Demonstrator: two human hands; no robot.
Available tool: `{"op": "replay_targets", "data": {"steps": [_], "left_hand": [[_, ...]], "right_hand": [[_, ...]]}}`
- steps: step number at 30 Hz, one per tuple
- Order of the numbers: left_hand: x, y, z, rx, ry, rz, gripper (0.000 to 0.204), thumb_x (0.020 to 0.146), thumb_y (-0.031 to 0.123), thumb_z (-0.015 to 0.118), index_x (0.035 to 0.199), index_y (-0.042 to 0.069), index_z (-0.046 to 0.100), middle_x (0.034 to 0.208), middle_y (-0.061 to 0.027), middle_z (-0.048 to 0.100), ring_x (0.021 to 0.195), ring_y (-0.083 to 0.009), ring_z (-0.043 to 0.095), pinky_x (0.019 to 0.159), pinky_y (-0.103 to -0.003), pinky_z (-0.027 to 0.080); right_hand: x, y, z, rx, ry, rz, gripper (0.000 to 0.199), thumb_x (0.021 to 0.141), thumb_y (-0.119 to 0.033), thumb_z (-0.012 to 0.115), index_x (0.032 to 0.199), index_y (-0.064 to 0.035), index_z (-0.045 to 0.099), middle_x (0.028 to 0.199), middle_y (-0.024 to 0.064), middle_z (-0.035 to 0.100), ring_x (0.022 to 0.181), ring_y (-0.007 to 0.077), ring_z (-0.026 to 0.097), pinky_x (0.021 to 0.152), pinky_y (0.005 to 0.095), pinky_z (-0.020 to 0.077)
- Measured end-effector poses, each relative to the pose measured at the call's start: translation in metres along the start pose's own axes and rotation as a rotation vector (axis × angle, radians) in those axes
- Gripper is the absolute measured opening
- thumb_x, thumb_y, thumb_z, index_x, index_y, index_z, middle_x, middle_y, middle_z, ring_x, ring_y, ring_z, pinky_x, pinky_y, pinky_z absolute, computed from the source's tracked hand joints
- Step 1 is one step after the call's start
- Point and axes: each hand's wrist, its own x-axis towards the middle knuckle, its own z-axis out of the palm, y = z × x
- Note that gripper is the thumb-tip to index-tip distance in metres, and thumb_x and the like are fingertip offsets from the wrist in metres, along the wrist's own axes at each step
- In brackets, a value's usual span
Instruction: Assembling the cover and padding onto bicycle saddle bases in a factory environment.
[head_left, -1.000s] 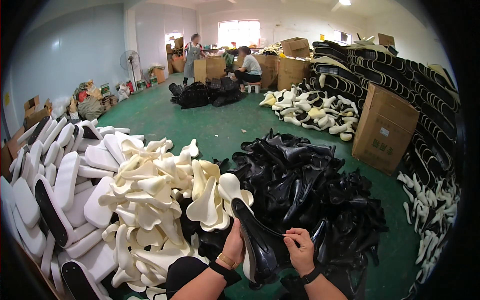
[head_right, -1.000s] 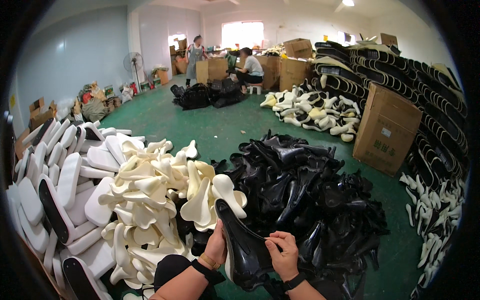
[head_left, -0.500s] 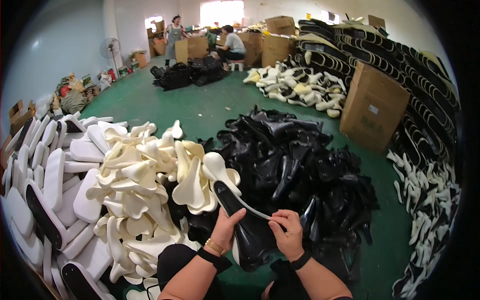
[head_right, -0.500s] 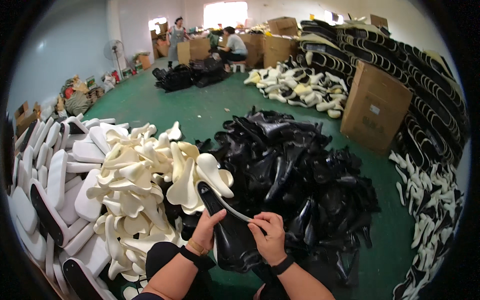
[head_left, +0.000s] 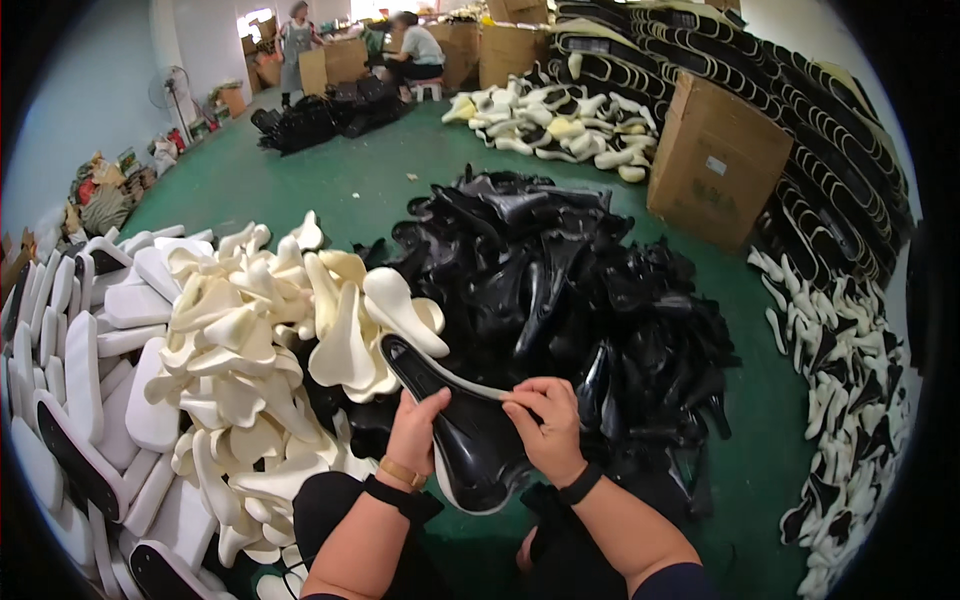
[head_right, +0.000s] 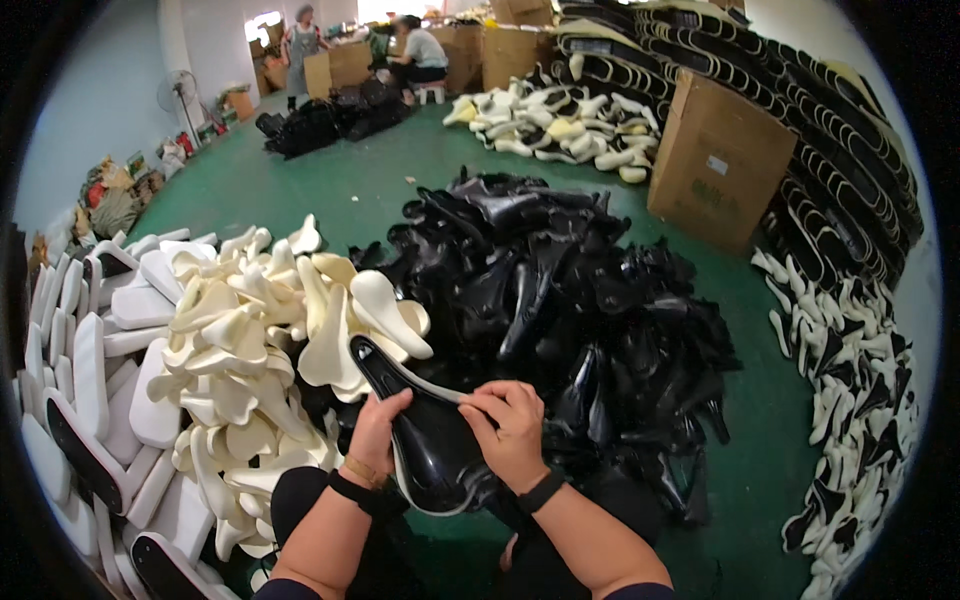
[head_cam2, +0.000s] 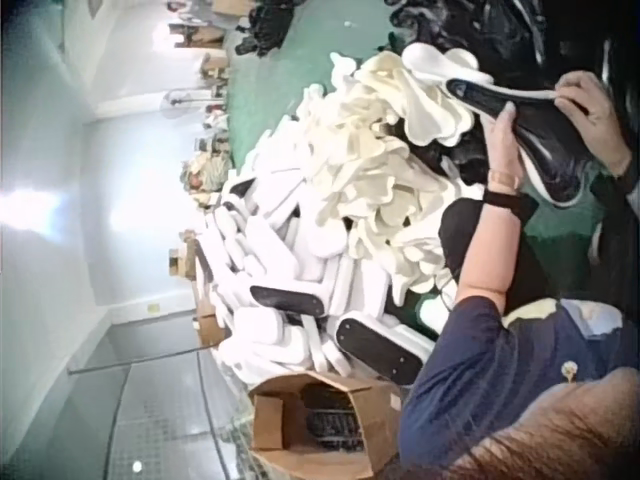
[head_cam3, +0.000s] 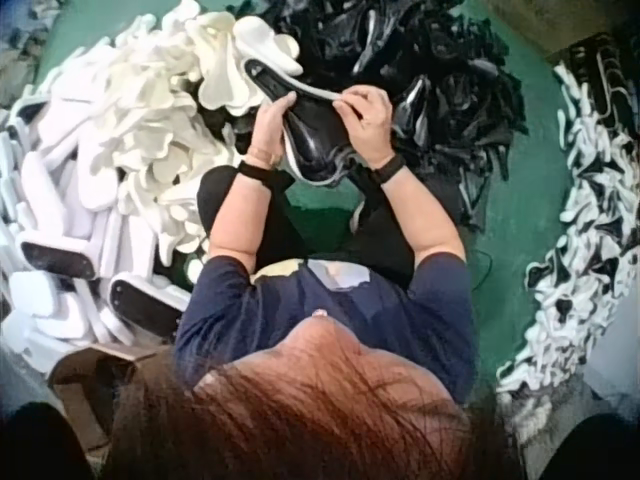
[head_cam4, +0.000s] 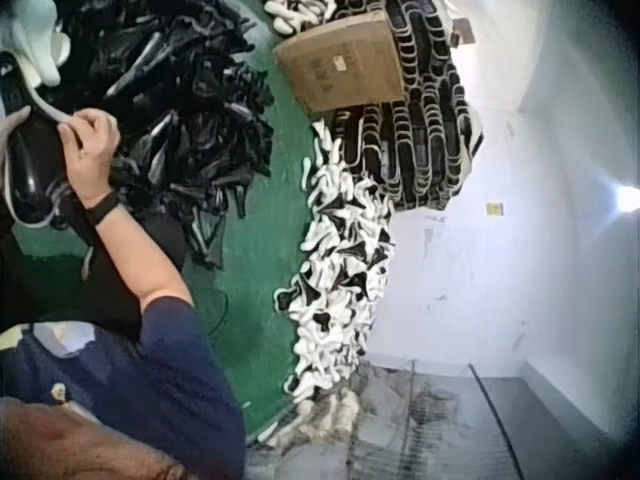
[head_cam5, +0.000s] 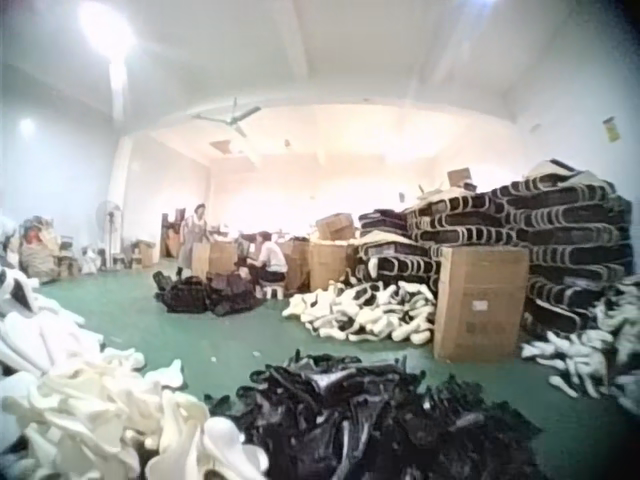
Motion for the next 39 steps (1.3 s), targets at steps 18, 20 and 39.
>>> {"op": "replay_targets", "data": {"steps": [18, 20, 39], "left_hand": [[0.003, 0.016, -0.008, -0.116, 0.072, 0.109, 0.025, 0.09, 0.009, 0.055, 0.113, 0.0, 0.056, 0.099, -0.011, 0.066, 0.085, -0.0241, 0.066, 0.079, -0.036, 0.055], [0.0, 0.016, -0.003, -0.075, 0.078, 0.143, 0.026, 0.089, 0.009, 0.057, 0.114, 0.003, 0.056, 0.102, -0.0086, 0.065, 0.089, -0.022, 0.064, 0.083, -0.035, 0.052], [0.012, 0.046, -0.027, -0.157, -0.086, 0.23, 0.022, 0.1, 0.018, 0.045, 0.12, 0.007, 0.043, 0.1, -0.0172, 0.062, 0.09, -0.0313, 0.066, 0.079, -0.046, 0.056]], "right_hand": [[-0.007, 0.017, 0.003, 0.733, -0.409, 0.584, 0.066, 0.08, -0.012, 0.076, 0.135, -0.0004, 0.041, 0.124, 0.0113, 0.055, 0.115, 0.0193, 0.051, 0.1, 0.0324, 0.0406], [-0.011, 0.023, 0.001, 0.67, -0.398, 0.545, 0.069, 0.077, -0.013, 0.078, 0.134, 0.0006, 0.041, 0.123, 0.0122, 0.056, 0.114, 0.0205, 0.052, 0.099, 0.0324, 0.041], [-0.004, -0.03, -0.052, 0.725, -0.613, 0.415, 0.068, 0.078, -0.027, 0.076, 0.133, -0.0002, 0.045, 0.122, 0.0084, 0.057, 0.111, 0.0178, 0.055, 0.093, 0.0339, 0.0459]]}}
